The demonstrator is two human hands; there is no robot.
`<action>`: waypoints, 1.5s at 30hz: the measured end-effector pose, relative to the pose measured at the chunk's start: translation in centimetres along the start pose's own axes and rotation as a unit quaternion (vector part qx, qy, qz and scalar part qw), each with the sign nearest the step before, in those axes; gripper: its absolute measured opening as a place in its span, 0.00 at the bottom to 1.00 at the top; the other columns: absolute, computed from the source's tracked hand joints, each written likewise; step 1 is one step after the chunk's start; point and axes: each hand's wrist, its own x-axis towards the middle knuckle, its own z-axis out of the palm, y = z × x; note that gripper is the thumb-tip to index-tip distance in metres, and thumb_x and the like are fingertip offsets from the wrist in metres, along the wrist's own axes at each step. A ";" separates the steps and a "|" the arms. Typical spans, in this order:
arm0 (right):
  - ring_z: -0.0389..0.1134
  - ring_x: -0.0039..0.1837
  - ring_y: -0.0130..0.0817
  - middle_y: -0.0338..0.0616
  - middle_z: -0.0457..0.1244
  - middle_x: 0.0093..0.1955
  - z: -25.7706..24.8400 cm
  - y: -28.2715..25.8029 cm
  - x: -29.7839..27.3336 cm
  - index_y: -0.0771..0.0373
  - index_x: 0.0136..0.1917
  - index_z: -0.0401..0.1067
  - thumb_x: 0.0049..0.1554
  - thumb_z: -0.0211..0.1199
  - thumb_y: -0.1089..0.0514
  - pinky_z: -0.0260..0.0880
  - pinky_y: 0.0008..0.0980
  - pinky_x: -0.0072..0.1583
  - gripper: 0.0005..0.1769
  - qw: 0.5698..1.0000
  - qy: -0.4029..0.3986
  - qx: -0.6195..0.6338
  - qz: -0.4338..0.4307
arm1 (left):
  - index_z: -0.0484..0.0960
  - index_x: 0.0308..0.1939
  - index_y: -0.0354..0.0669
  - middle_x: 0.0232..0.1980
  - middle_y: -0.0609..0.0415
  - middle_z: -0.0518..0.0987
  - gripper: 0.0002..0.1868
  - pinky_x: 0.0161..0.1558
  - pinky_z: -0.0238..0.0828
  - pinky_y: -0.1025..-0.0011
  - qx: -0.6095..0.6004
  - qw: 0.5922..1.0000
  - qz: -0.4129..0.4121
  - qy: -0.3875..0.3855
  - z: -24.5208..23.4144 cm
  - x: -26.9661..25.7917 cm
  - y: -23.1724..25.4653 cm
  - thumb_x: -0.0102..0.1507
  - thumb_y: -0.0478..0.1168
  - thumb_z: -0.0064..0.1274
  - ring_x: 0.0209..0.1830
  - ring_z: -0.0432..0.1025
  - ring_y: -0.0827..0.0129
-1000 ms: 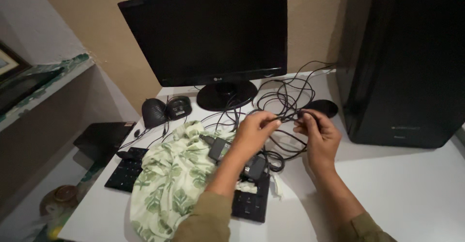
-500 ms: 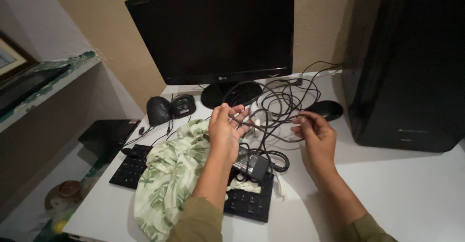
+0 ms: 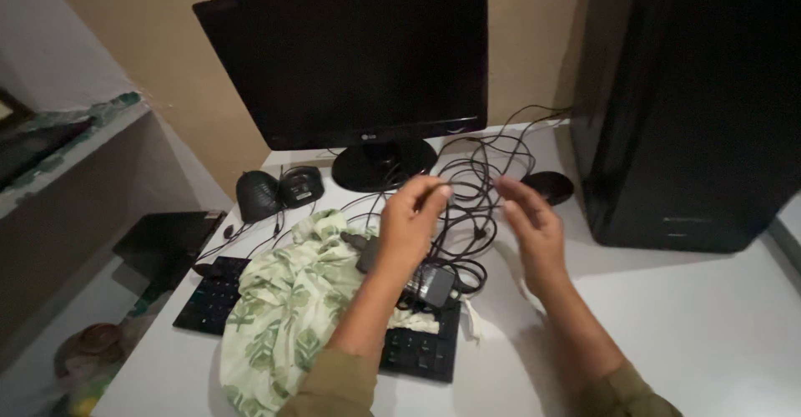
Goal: The person untangles a bundle of black cables on a white desk, separates them, and wraps them around a patterned cloth. They handle a power adapter and multiple cords, repeatedly wrapping and unwrapping the cloth to bundle the cables together.
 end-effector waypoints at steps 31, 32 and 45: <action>0.74 0.46 0.31 0.41 0.72 0.43 6.7 -23.2 -2.2 0.59 0.59 0.77 0.57 0.65 0.54 0.73 0.33 0.48 0.17 0.885 -0.189 -0.421 -0.066 | 0.84 0.48 0.39 0.39 0.47 0.83 0.11 0.41 0.71 0.64 0.171 0.953 0.248 0.024 -2.4 -4.2 11.1 0.68 0.41 0.53 0.39 0.76 0.57; 0.75 0.45 0.31 0.41 0.72 0.43 6.9 -23.5 -2.3 0.59 0.60 0.76 0.58 0.64 0.55 0.73 0.33 0.48 0.17 0.893 -0.188 -0.406 -0.046 | 0.84 0.47 0.39 0.38 0.47 0.83 0.11 0.40 0.72 0.64 0.161 0.966 0.203 0.020 -2.0 -4.1 11.6 0.67 0.41 0.53 0.37 0.76 0.57; 0.72 0.39 0.37 0.44 0.72 0.37 4.2 -27.0 -1.6 0.57 0.44 0.84 0.49 0.74 0.48 0.70 0.36 0.43 0.13 0.813 -0.131 -0.553 -0.122 | 0.83 0.42 0.42 0.39 0.42 0.83 0.10 0.40 0.71 0.51 0.280 0.953 0.118 -0.008 0.7 -5.3 7.8 0.64 0.45 0.56 0.41 0.76 0.42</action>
